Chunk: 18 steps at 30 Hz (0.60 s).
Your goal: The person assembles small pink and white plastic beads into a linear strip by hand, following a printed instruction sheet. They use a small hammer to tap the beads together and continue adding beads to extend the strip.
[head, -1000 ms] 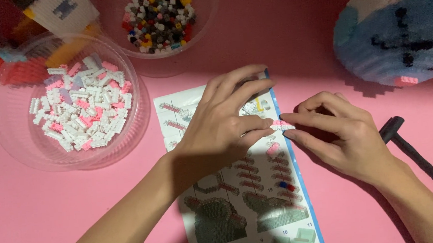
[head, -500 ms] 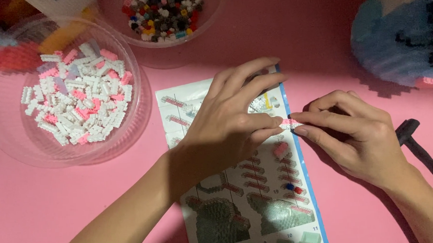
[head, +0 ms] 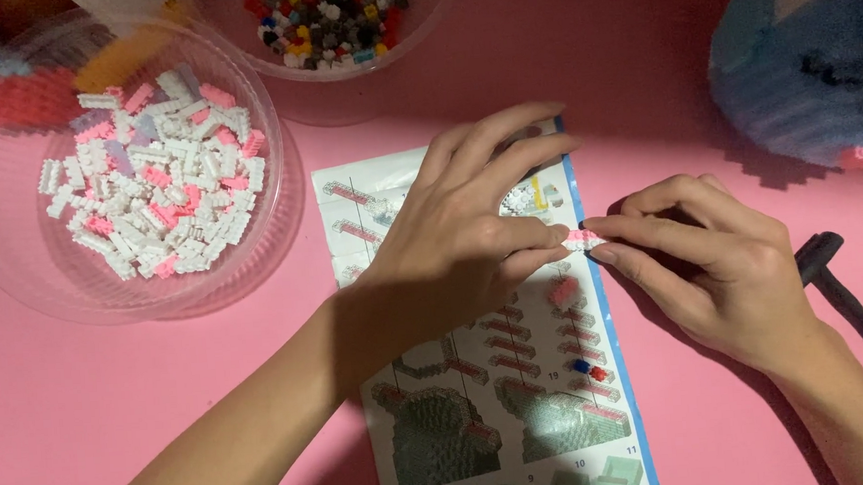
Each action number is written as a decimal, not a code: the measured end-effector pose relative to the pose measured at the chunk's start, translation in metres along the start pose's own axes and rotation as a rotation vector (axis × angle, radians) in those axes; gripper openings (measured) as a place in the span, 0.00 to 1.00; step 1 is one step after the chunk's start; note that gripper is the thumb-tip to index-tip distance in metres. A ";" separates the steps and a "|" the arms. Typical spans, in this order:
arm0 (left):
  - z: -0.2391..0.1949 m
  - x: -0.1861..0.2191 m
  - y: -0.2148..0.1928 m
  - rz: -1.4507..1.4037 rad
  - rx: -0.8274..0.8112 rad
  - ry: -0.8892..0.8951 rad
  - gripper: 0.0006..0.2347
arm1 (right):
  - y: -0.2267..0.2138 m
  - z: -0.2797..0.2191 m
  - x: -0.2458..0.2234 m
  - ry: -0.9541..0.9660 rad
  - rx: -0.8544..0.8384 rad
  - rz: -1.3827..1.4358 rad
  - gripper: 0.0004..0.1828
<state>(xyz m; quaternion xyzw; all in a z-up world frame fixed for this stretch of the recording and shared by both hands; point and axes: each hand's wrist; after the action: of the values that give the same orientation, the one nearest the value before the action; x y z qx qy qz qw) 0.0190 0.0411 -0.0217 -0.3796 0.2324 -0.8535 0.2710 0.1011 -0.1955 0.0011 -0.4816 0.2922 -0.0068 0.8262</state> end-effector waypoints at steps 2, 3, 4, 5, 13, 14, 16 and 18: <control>0.000 -0.001 0.001 0.005 0.000 0.003 0.06 | 0.001 -0.001 0.001 -0.019 -0.001 -0.021 0.13; -0.001 -0.003 0.002 0.004 0.000 0.002 0.06 | 0.000 -0.001 0.001 -0.018 -0.002 -0.021 0.13; -0.003 -0.005 0.004 0.013 0.005 0.008 0.06 | 0.000 -0.001 0.002 -0.027 -0.009 -0.027 0.13; -0.004 -0.008 0.006 0.023 0.011 0.014 0.07 | 0.000 -0.001 0.002 -0.035 -0.016 -0.031 0.13; -0.001 -0.003 0.004 -0.001 0.024 -0.004 0.08 | -0.006 0.004 -0.002 -0.150 -0.050 -0.173 0.11; -0.001 -0.003 0.004 -0.010 0.019 -0.009 0.07 | -0.007 0.004 -0.001 -0.169 -0.063 -0.219 0.12; -0.001 -0.005 0.006 -0.003 0.022 0.001 0.07 | -0.008 0.004 -0.002 -0.176 -0.076 -0.282 0.11; -0.001 -0.005 0.006 0.001 0.026 0.010 0.07 | -0.010 0.006 -0.004 -0.183 -0.090 -0.345 0.11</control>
<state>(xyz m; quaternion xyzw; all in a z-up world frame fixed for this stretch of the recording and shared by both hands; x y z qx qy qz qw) 0.0226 0.0403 -0.0282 -0.3714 0.2229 -0.8582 0.2754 0.1034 -0.1955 0.0133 -0.5595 0.1289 -0.0916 0.8136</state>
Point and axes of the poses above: each hand's wrist, its own z-axis towards the middle knuckle, its own y-axis out of the palm, x = y × z, and after that the axes turned 1 degree about x, right-handed
